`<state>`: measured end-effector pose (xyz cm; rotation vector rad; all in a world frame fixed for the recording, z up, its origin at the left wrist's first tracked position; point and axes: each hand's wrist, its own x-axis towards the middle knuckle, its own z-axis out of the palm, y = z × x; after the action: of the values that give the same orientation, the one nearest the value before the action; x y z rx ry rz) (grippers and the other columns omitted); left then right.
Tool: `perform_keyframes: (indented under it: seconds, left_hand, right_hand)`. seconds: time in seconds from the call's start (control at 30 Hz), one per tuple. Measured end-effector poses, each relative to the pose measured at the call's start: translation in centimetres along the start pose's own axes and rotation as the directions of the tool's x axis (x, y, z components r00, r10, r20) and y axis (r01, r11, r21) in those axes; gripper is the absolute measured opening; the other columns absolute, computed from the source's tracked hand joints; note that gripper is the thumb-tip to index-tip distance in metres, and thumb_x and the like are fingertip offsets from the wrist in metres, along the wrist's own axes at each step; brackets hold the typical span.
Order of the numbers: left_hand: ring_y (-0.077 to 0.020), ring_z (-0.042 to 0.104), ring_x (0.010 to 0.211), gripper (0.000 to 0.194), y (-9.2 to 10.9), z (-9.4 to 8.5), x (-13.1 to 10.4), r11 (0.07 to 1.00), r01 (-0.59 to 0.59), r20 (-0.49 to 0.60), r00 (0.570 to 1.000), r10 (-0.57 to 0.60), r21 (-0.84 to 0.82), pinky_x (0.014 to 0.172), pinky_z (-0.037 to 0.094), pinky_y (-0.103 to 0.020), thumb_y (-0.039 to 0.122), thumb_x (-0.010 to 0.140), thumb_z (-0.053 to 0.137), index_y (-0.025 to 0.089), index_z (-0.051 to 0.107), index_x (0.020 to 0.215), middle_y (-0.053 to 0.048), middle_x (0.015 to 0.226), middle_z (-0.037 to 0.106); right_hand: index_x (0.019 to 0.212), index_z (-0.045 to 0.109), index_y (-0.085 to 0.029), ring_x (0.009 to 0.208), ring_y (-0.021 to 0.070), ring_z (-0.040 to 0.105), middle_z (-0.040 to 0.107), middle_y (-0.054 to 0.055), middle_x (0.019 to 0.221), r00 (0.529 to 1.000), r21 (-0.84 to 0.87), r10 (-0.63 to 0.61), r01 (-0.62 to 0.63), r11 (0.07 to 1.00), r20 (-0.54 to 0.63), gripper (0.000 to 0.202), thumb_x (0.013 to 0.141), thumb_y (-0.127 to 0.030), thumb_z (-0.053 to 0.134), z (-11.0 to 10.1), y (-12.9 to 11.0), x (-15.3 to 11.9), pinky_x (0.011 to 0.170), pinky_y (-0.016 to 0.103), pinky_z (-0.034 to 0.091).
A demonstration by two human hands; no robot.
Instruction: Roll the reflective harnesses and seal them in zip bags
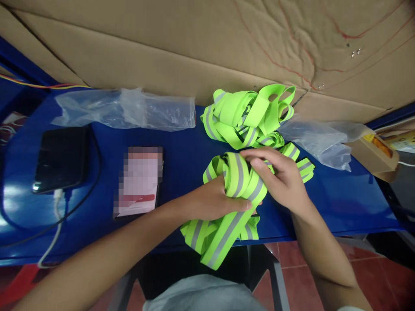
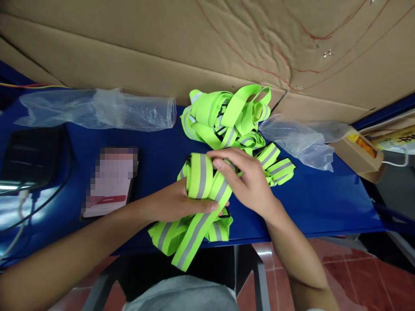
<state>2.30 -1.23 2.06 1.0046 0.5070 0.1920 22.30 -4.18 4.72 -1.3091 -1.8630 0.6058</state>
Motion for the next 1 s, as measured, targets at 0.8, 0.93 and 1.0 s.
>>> perform_keyframes:
  seconds: [0.8,0.93,1.0]
  left_hand:
    - [-0.0184,0.073,0.108,0.029,1.6,-0.5,-1.2,0.989,-0.011,0.403,0.914,-0.050,0.148,0.093,0.059,-0.026,0.036,0.097,0.069,0.016,0.075,0.116,-0.008,0.115,0.079]
    - [-0.0183,0.073,0.112,0.028,2.3,-0.4,-1.4,0.957,-0.063,0.393,0.918,-0.056,0.283,0.096,0.057,-0.025,0.034,0.101,0.062,0.016,0.077,0.116,-0.007,0.122,0.078]
    - [-0.0182,0.073,0.112,0.026,2.4,-0.4,-1.3,0.950,-0.065,0.358,0.932,-0.051,0.306,0.097,0.057,-0.025,0.033,0.101,0.062,0.017,0.077,0.116,-0.006,0.123,0.078]
  right_hand:
    - [0.081,0.073,-0.020,0.051,0.0101,0.060,0.067,-0.003,0.060,0.984,0.162,0.165,-0.173,0.972,0.062,0.027,0.096,-0.042,0.072,-1.2,-3.6,-1.1,0.047,0.021,0.045]
    - [0.072,0.069,-0.020,0.050,0.0120,0.063,0.070,-0.002,0.061,0.915,0.380,0.315,-0.392,0.837,0.250,0.039,0.097,-0.050,0.067,-1.8,-3.8,-1.2,0.045,0.022,0.048]
    - [0.073,0.069,-0.020,0.050,0.0129,0.065,0.071,-0.002,0.062,0.889,0.435,0.368,-0.455,0.777,0.274,0.040,0.094,-0.054,0.070,-1.8,-3.5,-1.2,0.045,0.023,0.050]
